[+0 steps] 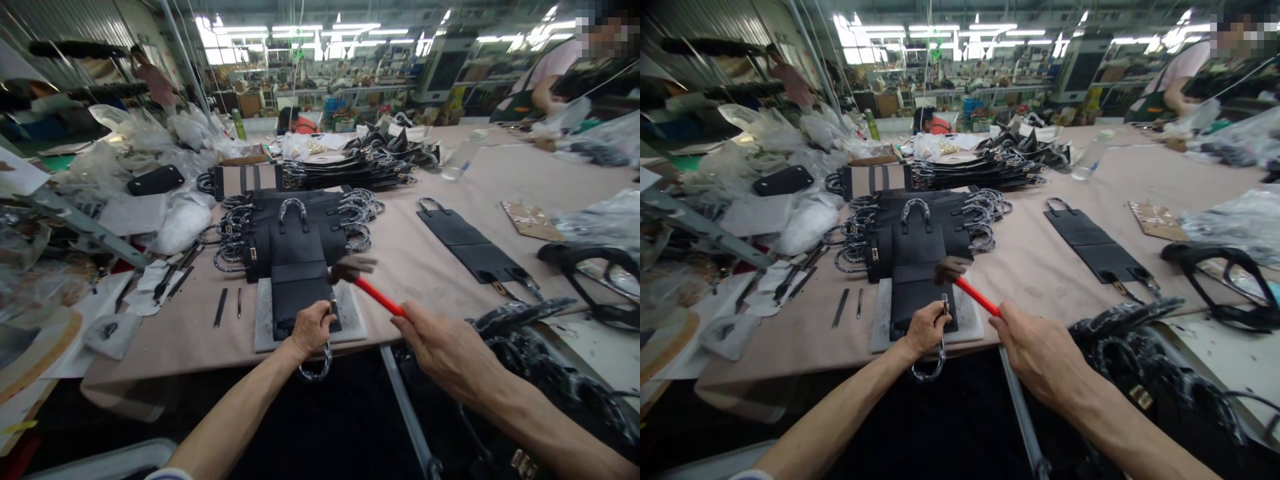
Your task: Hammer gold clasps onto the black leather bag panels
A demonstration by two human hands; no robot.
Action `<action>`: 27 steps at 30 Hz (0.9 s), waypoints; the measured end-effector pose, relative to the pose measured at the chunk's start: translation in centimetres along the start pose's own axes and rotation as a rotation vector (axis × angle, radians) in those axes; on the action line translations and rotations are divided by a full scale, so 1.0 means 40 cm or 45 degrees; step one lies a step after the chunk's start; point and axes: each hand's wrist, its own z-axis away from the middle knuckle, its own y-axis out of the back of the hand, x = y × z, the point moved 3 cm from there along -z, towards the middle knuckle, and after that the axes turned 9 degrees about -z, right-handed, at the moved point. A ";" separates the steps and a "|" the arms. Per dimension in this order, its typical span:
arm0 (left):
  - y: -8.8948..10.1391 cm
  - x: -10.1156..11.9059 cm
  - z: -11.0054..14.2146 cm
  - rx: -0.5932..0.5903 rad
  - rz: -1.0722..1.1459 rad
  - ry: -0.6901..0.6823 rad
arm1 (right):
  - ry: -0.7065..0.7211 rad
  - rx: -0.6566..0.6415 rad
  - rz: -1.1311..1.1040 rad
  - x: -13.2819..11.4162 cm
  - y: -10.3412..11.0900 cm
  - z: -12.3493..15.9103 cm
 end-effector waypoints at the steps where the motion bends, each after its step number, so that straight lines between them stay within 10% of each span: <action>1: 0.000 0.000 0.000 0.005 0.011 -0.003 | -0.013 0.135 -0.031 -0.011 0.023 -0.001; 5: -0.004 -0.005 0.002 0.000 0.022 0.004 | -0.005 0.548 -0.035 -0.021 0.042 0.019; 11: -0.007 -0.008 0.006 -0.002 0.022 0.007 | -0.038 -0.145 0.198 0.089 -0.077 0.047; 27: -0.004 0.003 0.000 -0.020 -0.022 -0.027 | -0.137 -0.187 0.072 0.071 -0.063 0.026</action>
